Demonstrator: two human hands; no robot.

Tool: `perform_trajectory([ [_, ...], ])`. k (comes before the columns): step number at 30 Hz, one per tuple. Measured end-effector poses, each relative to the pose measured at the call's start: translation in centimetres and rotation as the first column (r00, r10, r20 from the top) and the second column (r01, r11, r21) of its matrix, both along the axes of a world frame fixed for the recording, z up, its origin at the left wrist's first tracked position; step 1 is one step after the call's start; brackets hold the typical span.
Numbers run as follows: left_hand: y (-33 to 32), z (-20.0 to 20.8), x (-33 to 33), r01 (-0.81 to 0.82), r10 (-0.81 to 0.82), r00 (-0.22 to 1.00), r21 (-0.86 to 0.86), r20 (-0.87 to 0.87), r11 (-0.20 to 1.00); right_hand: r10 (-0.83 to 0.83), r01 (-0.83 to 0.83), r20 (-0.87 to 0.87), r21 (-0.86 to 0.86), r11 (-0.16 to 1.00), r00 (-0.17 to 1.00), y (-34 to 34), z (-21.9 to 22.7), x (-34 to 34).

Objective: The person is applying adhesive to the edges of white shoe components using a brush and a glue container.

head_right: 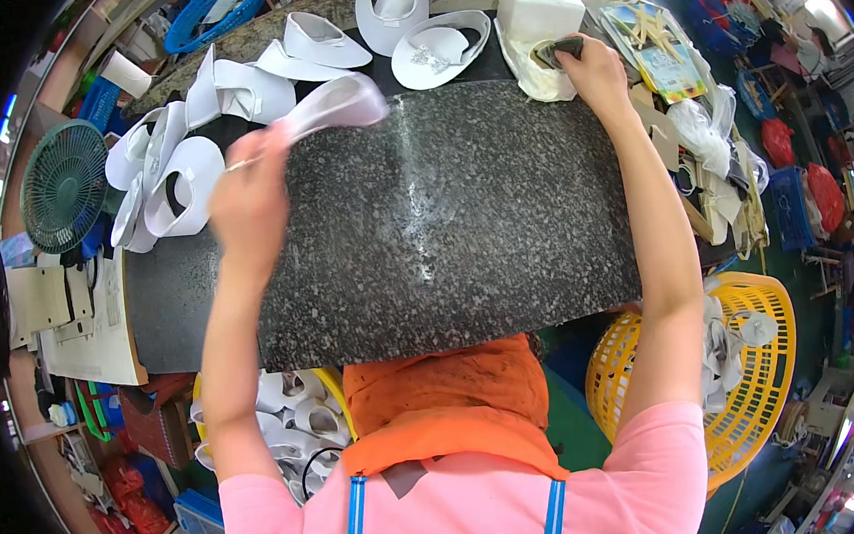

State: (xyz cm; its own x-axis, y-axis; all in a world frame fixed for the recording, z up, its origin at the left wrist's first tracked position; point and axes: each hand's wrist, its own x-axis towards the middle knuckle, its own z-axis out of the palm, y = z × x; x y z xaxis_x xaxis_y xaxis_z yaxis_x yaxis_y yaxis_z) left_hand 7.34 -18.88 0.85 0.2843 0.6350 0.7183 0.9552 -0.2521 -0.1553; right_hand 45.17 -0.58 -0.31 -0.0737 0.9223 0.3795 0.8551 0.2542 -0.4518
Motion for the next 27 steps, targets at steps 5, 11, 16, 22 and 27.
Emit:
perform_trajectory([
  [5,0.8,-4.1,4.8,0.217,-0.225,0.974,-0.291,0.004,0.932,0.009,-0.037,0.204,0.135,0.99,0.979,-1.2,0.3,0.3],
  [11,-1.5,-7.0,1.9,0.376,-0.3,0.918,-0.328,0.261,0.866,-0.077,-0.092,-0.627,-0.234,0.968,0.776,-7.5,3.0,-3.9],
  [16,-0.9,-7.0,2.0,0.397,-0.329,0.912,-0.32,0.247,0.86,0.577,-0.721,-0.493,-0.166,0.673,0.652,-9.7,1.2,-15.0],
  [22,-1.1,-7.1,1.9,0.339,-0.305,0.941,-0.343,0.151,0.876,0.675,-0.676,0.064,-0.018,0.737,0.735,-7.4,-0.9,-19.5],
  [27,-1.5,-8.1,1.7,0.366,-0.321,0.925,-0.258,0.201,0.894,0.915,-0.895,-0.092,-0.267,0.356,0.392,-7.8,1.9,-17.8],
])
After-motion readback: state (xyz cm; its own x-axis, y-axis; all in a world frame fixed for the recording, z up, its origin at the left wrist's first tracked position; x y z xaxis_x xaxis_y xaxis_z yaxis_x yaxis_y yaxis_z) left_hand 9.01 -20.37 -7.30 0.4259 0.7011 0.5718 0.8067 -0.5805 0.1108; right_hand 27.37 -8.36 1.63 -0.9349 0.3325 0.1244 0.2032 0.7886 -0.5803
